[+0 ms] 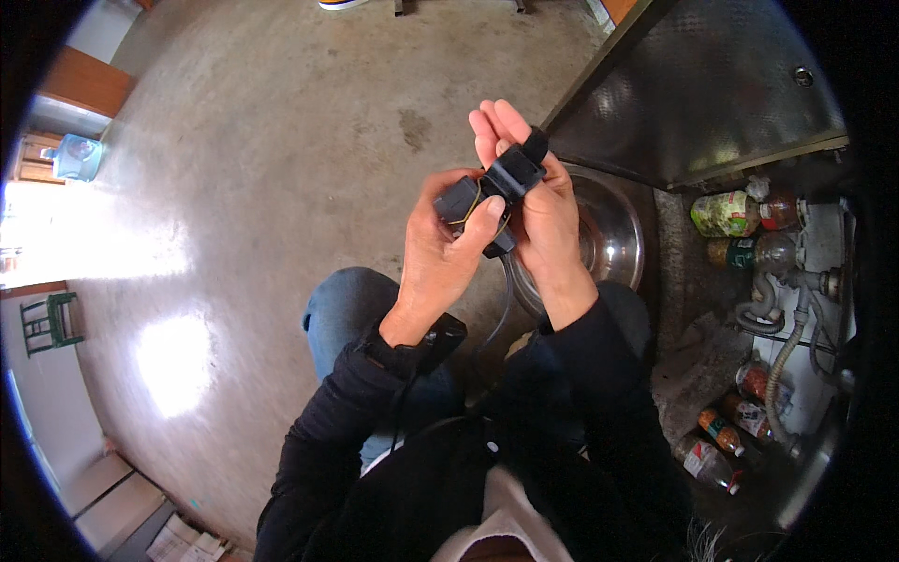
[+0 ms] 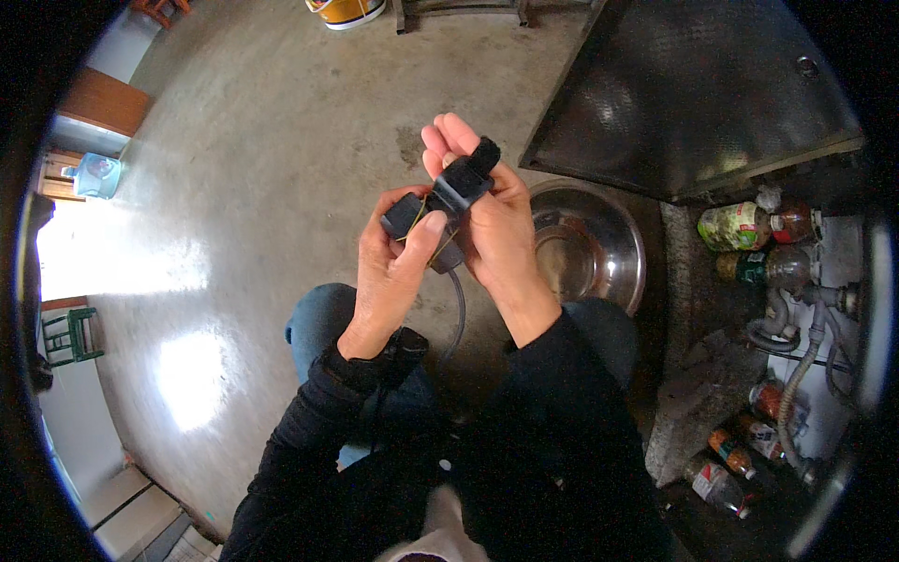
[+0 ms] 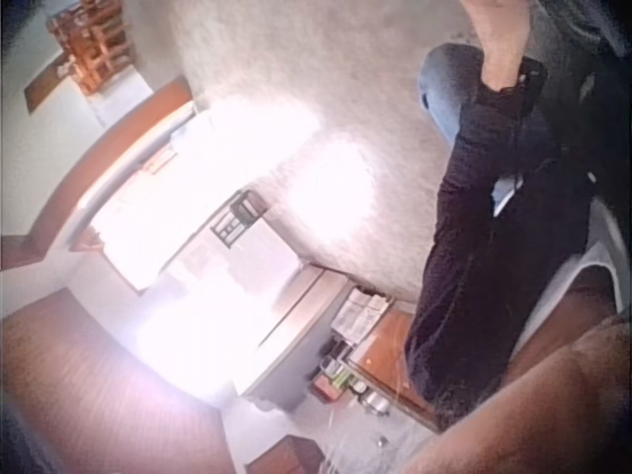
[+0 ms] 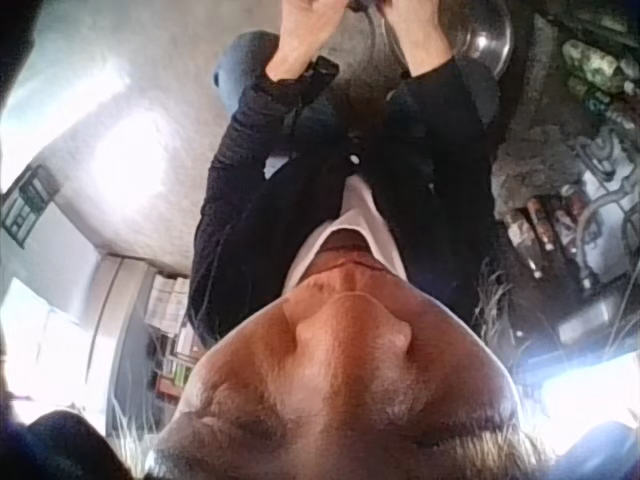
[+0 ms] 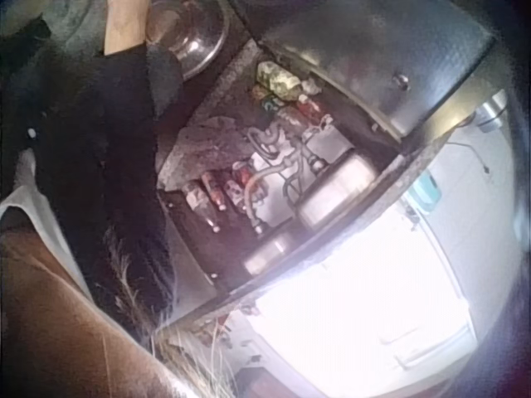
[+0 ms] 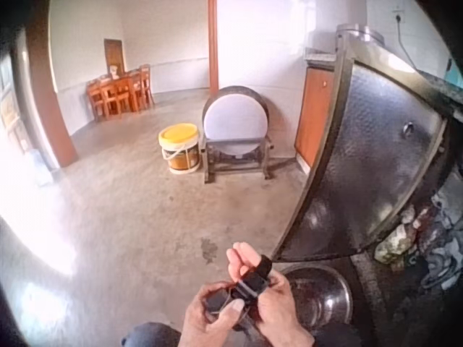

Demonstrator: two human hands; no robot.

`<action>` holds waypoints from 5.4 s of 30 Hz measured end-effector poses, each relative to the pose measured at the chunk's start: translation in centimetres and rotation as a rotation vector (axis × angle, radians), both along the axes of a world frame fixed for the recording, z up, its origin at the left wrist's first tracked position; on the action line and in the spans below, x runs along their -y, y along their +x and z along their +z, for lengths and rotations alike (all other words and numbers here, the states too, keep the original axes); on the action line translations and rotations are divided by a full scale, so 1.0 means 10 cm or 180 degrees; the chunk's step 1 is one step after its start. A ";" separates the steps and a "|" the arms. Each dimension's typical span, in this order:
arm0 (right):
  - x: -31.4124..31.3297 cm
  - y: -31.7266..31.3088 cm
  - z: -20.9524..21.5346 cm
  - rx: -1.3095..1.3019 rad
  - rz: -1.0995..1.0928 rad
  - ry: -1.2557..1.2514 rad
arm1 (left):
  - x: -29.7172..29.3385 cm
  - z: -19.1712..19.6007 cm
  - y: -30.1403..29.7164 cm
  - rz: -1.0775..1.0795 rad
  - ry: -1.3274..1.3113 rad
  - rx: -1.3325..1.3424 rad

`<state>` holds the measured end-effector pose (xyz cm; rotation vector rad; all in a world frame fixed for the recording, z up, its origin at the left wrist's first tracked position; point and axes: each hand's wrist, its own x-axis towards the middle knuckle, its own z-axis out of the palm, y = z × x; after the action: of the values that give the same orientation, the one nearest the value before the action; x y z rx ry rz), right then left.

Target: The person sits on the floor and uses a rubber band to secure the two halves of a small black electronic device. They wrap the band around the device multiple times, adjust its position, and then place the device on the floor.

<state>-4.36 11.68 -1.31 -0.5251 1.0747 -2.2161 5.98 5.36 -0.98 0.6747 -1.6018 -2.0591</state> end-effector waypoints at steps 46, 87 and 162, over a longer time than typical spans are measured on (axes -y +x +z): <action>0.01 -0.30 -0.07 0.1073 0.0449 -0.0842 | 0.27 0.20 -0.13 -0.1573 -0.0769 0.0010; 0.10 -0.76 0.60 0.4351 0.1592 -0.2894 | 0.22 -0.13 -0.11 -0.2142 -0.0222 -0.0058; -0.10 -0.99 0.58 -0.2394 -0.0497 0.1205 | -0.45 0.17 -0.08 -0.1189 0.1435 -0.0214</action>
<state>-14.24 12.69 4.52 -1.1765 1.9176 -1.8826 5.21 9.89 0.74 0.4640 -1.3079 -2.7293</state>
